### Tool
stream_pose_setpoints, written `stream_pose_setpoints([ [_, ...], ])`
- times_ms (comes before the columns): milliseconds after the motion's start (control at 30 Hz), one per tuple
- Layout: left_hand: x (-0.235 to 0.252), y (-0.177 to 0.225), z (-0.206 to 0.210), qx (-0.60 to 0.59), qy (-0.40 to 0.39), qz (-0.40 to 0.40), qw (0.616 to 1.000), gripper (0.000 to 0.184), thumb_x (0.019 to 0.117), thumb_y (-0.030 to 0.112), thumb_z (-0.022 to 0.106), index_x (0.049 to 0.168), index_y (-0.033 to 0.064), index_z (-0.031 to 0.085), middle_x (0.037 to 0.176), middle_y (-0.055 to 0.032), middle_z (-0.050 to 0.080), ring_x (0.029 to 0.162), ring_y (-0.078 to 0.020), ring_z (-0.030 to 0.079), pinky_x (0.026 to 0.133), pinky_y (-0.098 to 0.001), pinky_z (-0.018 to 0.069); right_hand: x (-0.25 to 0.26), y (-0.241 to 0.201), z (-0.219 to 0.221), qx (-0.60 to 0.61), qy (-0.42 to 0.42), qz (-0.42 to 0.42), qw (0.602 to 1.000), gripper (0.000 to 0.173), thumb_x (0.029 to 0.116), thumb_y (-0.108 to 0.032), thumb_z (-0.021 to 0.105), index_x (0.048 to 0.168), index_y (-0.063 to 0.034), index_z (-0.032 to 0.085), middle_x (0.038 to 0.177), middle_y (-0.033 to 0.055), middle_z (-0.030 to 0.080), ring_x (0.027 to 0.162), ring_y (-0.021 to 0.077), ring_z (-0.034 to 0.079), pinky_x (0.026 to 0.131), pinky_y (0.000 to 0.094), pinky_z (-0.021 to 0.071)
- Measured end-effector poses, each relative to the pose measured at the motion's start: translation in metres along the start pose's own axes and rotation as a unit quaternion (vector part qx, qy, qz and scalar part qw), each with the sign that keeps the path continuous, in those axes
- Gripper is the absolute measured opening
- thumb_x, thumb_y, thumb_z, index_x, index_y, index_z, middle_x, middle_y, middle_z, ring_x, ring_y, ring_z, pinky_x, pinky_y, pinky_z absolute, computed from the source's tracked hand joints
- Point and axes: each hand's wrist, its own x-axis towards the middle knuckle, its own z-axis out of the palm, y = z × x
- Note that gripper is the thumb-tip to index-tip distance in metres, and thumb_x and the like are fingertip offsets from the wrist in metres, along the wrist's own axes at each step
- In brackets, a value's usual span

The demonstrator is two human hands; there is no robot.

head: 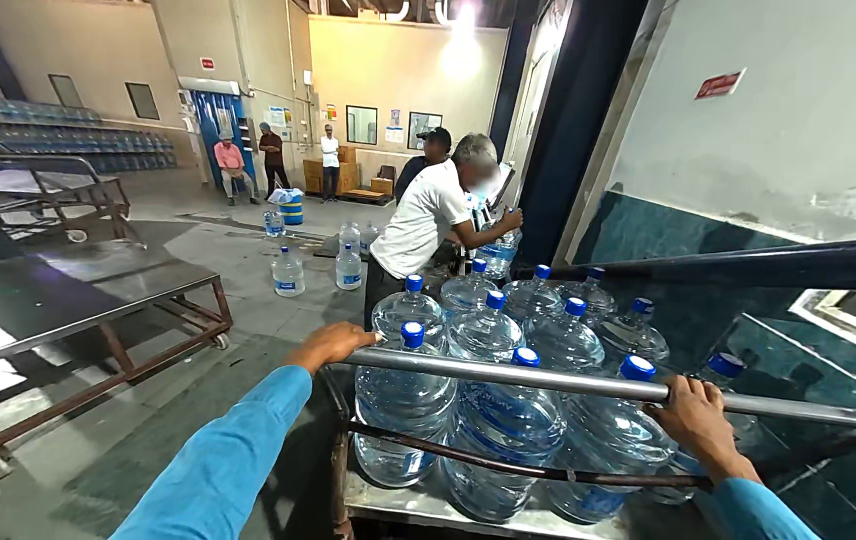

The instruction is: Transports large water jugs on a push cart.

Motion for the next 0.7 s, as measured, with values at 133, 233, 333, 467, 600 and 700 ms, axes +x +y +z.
stream_pose_setpoints([
  [133,0.0007,0.0004,-0.0006,0.008,-0.002,0.006,1.0,0.06,0.1084,0.055,0.038,0.123,0.0071,0.07,0.127,-0.0187,0.068,0.127,-0.0368,0.06,0.105,-0.0646,0.042,0.0013,-0.005,-0.0051,-0.011,-0.01,0.004,1.0,0.06,0.0795,-0.019,0.089,0.127,0.0029,0.06,0.141,0.029,0.054,0.142,0.0539,0.037,0.101,0.071,0.0444],
  [233,0.0024,-0.0009,0.0003,0.01,0.0,0.006,1.0,0.06,0.108,0.056,0.038,0.124,0.0085,0.07,0.128,-0.0175,0.068,0.127,-0.0356,0.06,0.105,-0.0635,0.0424,0.0014,-0.0075,-0.0081,-0.028,-0.017,0.005,0.999,0.059,0.0793,-0.02,0.089,0.126,0.0016,0.061,0.139,0.0277,0.056,0.14,0.0536,0.04,0.096,0.0707,0.0476],
  [333,0.0012,-0.0002,-0.0009,0.006,-0.002,0.007,1.0,0.06,0.1079,0.056,0.038,0.124,0.0079,0.07,0.128,-0.0184,0.068,0.126,-0.0366,0.06,0.105,-0.0641,0.0422,0.0015,-0.009,-0.0093,-0.024,-0.02,0.0,1.0,0.056,0.0805,-0.018,0.088,0.125,0.0024,0.062,0.137,0.0289,0.056,0.139,0.0547,0.04,0.094,0.0714,0.0479],
  [467,0.0035,-0.0025,0.0001,0.002,0.0,0.009,1.0,0.061,0.1076,0.057,0.038,0.124,0.0084,0.071,0.129,-0.0184,0.068,0.128,-0.0371,0.059,0.107,-0.0643,0.0413,0.0012,-0.0075,-0.0076,-0.013,-0.015,0.0,1.0,0.058,0.0794,-0.017,0.088,0.127,0.0018,0.061,0.139,0.0293,0.055,0.14,0.0557,0.039,0.092,0.0732,0.0482],
  [600,0.0053,-0.0035,0.0005,0.001,0.0,0.008,1.0,0.061,0.1069,0.059,0.038,0.122,0.0087,0.071,0.127,-0.0184,0.068,0.126,-0.0365,0.06,0.106,-0.0639,0.0424,0.0027,-0.0067,-0.0054,-0.021,-0.014,0.002,1.0,0.057,0.0799,-0.018,0.088,0.127,0.0014,0.061,0.139,0.0283,0.055,0.14,0.0546,0.039,0.093,0.0719,0.0483],
  [700,0.0062,-0.005,0.0005,-0.004,-0.002,0.011,1.0,0.061,0.1069,0.058,0.039,0.123,0.0088,0.071,0.127,-0.0182,0.068,0.126,-0.0366,0.06,0.106,-0.064,0.0421,0.0039,-0.0072,-0.0038,-0.024,-0.012,0.001,1.0,0.057,0.0797,-0.017,0.089,0.126,0.002,0.062,0.138,0.0284,0.056,0.14,0.0547,0.04,0.094,0.0716,0.0478],
])
